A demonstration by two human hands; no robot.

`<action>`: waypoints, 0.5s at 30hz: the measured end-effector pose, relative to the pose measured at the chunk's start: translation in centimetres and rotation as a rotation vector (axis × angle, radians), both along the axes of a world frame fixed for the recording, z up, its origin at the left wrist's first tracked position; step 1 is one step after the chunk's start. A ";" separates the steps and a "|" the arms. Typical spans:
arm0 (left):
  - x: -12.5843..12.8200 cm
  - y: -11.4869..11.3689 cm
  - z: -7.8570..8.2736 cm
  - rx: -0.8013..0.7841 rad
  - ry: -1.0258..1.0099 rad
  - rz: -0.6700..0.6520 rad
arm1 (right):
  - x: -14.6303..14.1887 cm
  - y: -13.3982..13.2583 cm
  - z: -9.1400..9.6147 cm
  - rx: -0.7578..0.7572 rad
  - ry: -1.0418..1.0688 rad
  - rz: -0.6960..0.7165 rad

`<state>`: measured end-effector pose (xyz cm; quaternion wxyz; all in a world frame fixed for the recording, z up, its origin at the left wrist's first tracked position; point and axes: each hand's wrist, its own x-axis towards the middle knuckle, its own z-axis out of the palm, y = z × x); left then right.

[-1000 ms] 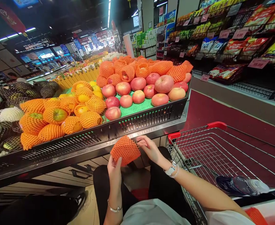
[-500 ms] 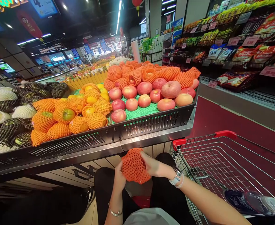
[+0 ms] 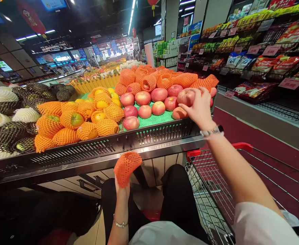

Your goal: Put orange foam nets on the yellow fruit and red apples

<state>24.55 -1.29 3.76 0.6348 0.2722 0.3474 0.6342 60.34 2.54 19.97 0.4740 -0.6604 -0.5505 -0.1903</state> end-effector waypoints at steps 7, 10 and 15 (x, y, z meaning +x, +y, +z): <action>0.0 -1.1 0.9 0.025 0.051 -0.022 | 3.4 5.5 0.3 -0.099 0.066 0.016; -0.5 -0.3 0.4 -0.032 0.086 -0.063 | 3.0 5.1 0.1 -0.028 0.120 0.041; -0.5 1.7 0.0 -0.081 0.065 -0.135 | 1.2 0.9 -0.5 0.158 0.210 0.042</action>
